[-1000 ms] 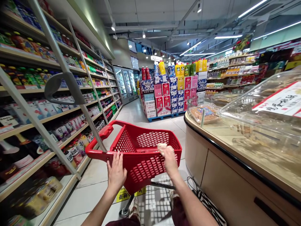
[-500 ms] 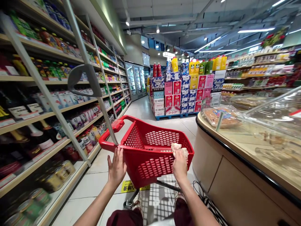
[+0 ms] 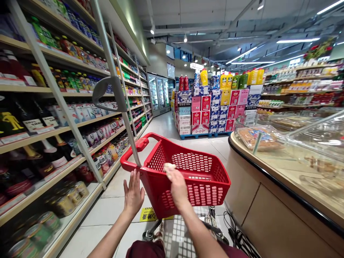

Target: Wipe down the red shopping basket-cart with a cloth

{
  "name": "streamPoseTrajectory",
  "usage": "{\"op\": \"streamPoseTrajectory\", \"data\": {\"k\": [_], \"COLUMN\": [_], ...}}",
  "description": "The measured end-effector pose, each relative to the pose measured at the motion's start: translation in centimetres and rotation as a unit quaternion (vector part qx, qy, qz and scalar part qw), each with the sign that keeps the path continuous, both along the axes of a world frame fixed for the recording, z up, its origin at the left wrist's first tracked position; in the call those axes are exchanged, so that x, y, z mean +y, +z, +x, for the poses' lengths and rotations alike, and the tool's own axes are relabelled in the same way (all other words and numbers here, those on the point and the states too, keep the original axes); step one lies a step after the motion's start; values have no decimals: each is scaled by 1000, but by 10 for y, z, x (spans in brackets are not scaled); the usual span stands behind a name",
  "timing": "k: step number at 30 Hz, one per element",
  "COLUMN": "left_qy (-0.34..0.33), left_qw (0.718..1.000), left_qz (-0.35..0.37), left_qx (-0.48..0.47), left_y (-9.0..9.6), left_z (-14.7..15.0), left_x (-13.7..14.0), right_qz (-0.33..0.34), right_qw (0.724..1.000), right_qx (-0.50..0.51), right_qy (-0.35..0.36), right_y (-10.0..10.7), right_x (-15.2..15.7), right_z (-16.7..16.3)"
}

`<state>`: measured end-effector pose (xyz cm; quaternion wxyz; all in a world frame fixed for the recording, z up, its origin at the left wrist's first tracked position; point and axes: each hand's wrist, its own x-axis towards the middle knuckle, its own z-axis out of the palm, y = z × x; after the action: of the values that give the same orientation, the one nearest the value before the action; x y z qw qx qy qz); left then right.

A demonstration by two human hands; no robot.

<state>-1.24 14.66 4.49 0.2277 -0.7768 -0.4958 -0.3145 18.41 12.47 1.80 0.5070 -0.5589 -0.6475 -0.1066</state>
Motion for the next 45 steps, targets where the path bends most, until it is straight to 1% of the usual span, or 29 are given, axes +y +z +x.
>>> {"op": "streamPoseTrajectory", "data": {"k": [2,3,4,5,7,9,11,14,15,17,18,21,23,24,25,27,28,29,30,31,32,33,34,35,38,40,41,42,45], "left_qy": [-12,-19,-25,-31,-41,-46,-43,-30,-24,-25,-35,-75,-86,-90,-96,-103,-102,-100,-98,-96,-97,-99,-101,-104,-113,-107,-102,-98,-101], "left_qw": [1000,1000,1000,999,998,996,995,997,998,998,997,992,990,989,988,987,987,988,988,988,988,988,987,987,986,988,989,989,988], "left_qz": [-5,-9,-14,-20,-33,-43,-44,-25,-17,-11,-15,-42,-61,-66,-68,-70,-71,-73,-76,-78,-79,-80,-80,-79,-73,-73,-76,-79,-86], "left_qx": [3,7,12,20,41,62,72,67,62,61,67,92,95,96,99,101,98,94,90,88,89,92,94,96,98,88,81,75,73], "left_y": [2,4,6,8,12,14,13,7,5,-1,-3,-6,-8,-9,-10,-12,-13,-14,-15,-16,-16,-17,-18,-18,-20,-22,-22,-22,-20], "left_z": [5,10,17,24,37,45,47,47,49,58,65,85,92,92,92,92,92,94,96,99,101,103,104,105,104,105,106,106,106], "left_x": [-4,-5,-6,-7,-8,-8,-8,-9,-9,-10,-10,-13,-14,-14,-15,-16,-18,-21,-23,-26,-29,-31,-33,-34,-35,-35,-35,-35,-34], "right_qz": [5,3,1,-1,-3,-10,-23,-20,-18,5,15,10,-16,-24,-28,-21,-11,-2,0,5,-13,-33,-42,-52,-54,-44,-39,-35,-38], "right_qw": [996,994,994,996,999,999,997,984,977,969,969,981,982,980,975,957,951,951,958,969,981,986,986,984,957,944,947,956,980], "right_qx": [24,26,23,12,-20,-43,-45,-18,-9,-7,-15,-70,-94,-92,-77,-26,-4,10,10,1,-21,-37,-36,-27,48,75,70,54,-18], "right_qy": [-84,-102,-105,-90,-44,-26,-57,-176,-213,-248,-245,-182,-163,-177,-208,-287,-309,-310,-287,-245,-192,-161,-156,-168,-282,-319,-311,-287,-194], "right_y": [-18,-23,-24,-23,-16,-13,-21,-53,-63,-76,-78,-79,-80,-82,-84,-86,-85,-83,-80,-76,-73,-70,-68,-68,-77,-81,-81,-79,-68], "right_x": [-12,-15,-15,-13,-8,-8,-16,-37,-41,-45,-45,-47,-56,-62,-69,-78,-80,-81,-80,-79,-77,-76,-75,-77,-86,-88,-87,-83,-75], "right_z": [25,27,23,15,0,4,33,94,109,119,117,106,118,129,142,162,164,161,153,144,135,130,129,133,155,155,149,139,115]}}
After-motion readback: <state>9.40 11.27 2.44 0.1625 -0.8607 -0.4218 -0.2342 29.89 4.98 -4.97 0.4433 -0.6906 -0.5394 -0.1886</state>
